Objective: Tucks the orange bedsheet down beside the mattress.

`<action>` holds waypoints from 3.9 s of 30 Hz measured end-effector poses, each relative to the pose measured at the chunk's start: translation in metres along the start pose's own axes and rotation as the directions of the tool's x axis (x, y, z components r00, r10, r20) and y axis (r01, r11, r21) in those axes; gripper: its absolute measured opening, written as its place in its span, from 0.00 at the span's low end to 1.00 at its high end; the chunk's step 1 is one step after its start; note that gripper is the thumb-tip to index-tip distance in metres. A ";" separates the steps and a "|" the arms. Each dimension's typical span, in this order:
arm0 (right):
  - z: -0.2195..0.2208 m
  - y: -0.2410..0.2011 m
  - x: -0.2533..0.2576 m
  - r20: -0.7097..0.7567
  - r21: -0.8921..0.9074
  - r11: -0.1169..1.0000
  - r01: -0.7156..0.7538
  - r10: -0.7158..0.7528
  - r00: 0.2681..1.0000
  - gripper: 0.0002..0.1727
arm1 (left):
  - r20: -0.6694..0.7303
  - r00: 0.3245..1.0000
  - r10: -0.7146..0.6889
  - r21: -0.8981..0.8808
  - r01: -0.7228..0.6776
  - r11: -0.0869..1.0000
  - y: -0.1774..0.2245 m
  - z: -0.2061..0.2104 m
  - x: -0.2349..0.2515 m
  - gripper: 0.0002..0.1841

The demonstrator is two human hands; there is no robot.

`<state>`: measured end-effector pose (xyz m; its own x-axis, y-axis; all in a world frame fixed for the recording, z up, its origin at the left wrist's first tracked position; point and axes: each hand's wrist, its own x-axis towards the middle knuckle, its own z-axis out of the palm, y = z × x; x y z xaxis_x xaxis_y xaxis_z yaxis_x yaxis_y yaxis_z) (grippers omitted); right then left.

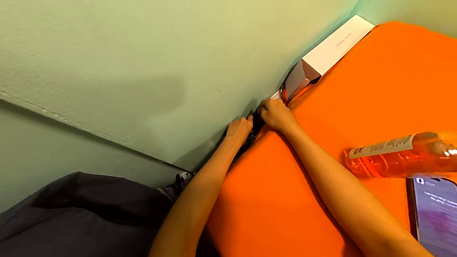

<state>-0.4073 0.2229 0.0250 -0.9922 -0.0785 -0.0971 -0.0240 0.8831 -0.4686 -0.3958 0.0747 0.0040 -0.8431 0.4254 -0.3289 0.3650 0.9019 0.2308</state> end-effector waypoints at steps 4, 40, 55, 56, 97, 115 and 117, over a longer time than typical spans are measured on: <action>-0.002 -0.002 0.000 -0.001 0.058 0.998 0.008 -0.007 1.000 0.15 | 0.049 0.993 0.105 0.329 -0.115 0.937 0.007 0.027 0.006 0.24; 0.008 0.007 0.005 0.110 0.044 0.925 0.377 -0.380 0.919 0.11 | -0.064 0.996 0.065 -0.104 -0.071 0.992 -0.085 0.114 -0.068 0.23; 0.007 0.008 0.009 0.158 0.099 0.942 0.321 -0.333 0.930 0.11 | -0.361 0.909 0.209 -0.071 -0.250 0.966 -0.092 0.143 -0.069 0.21; 0.006 0.008 0.009 0.157 0.097 0.943 0.319 -0.331 0.931 0.11 | -0.362 0.916 0.171 -0.060 -0.206 0.977 -0.089 0.138 -0.071 0.20; -0.003 0.009 0.008 0.200 0.245 0.944 0.222 -0.273 0.941 0.12 | -0.583 0.696 0.420 0.208 -0.371 0.905 -0.042 0.014 -0.043 0.12; -0.002 0.009 0.010 0.215 0.255 0.943 0.215 -0.272 0.938 0.13 | -0.336 0.886 0.319 0.030 -0.329 0.944 -0.047 0.050 -0.009 0.12; 0.000 0.008 0.008 0.186 0.255 0.942 0.217 -0.268 0.945 0.12 | -0.494 0.773 0.398 0.040 -0.437 0.899 -0.061 0.065 -0.025 0.16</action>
<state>-0.4151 0.2292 0.0202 -0.9088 -0.3967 -0.1294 -0.2066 0.6974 -0.6863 -0.3709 0.0140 -0.0613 -0.7018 0.6506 0.2903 0.7121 0.6279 0.3142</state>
